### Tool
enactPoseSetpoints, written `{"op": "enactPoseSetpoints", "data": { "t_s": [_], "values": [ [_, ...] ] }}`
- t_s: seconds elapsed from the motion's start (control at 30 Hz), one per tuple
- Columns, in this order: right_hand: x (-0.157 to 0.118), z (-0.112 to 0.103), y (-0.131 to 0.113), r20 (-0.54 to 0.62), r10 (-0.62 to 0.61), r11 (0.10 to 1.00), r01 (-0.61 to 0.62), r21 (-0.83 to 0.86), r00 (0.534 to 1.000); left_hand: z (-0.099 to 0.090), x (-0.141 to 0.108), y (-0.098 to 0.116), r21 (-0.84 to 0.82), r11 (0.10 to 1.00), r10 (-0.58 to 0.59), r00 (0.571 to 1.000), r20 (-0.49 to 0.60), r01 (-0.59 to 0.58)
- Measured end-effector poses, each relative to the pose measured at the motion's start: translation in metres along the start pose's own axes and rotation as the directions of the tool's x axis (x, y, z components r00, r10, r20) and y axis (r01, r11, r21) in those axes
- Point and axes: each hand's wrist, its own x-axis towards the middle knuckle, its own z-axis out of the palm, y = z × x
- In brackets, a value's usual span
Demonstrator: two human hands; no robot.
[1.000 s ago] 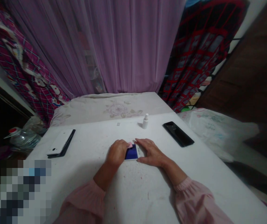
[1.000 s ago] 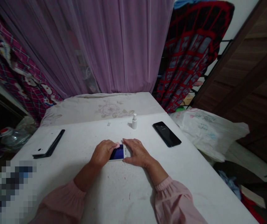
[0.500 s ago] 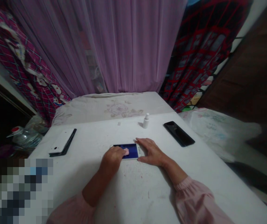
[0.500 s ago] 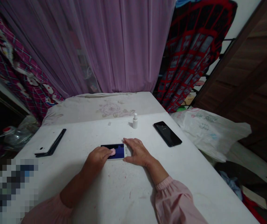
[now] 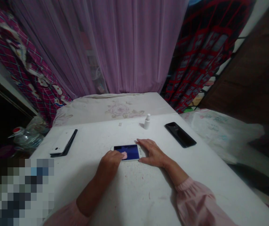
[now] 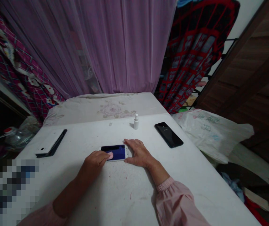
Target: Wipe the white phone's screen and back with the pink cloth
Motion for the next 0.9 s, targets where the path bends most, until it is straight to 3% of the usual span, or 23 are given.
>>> {"op": "enactPoseSetpoints", "data": {
  "t_s": [0.17,0.33,0.43,0.67,0.77,0.9],
  "values": [
    [0.000,0.000,0.000,0.008,0.019,1.000,-0.019,0.002,1.000,-0.005,0.000,-0.014,0.034,0.999,-0.014,1.000,0.006,0.014],
    [0.001,0.000,0.001,0.014,0.017,1.000,-0.017,-0.003,1.000,-0.008,0.028,-0.035,0.123,0.974,-0.200,0.976,0.087,0.189],
    [0.000,0.000,0.001,0.012,0.012,1.000,-0.012,-0.007,1.000,-0.009,0.033,-0.036,0.167,0.960,-0.243,0.964,0.106,0.224],
    [0.000,0.002,0.002,0.001,0.009,1.000,-0.009,-0.019,1.000,-0.017,-0.004,-0.019,0.104,0.991,-0.080,0.997,-0.007,0.081],
    [0.000,0.002,0.003,0.005,0.009,1.000,-0.009,-0.020,1.000,-0.023,-0.019,-0.011,0.065,0.996,-0.068,0.997,0.018,0.067],
    [0.001,-0.001,0.001,0.016,0.000,1.000,0.000,-0.020,1.000,-0.023,-0.015,-0.017,0.050,0.995,-0.089,0.996,0.003,0.089]
  ]
}}
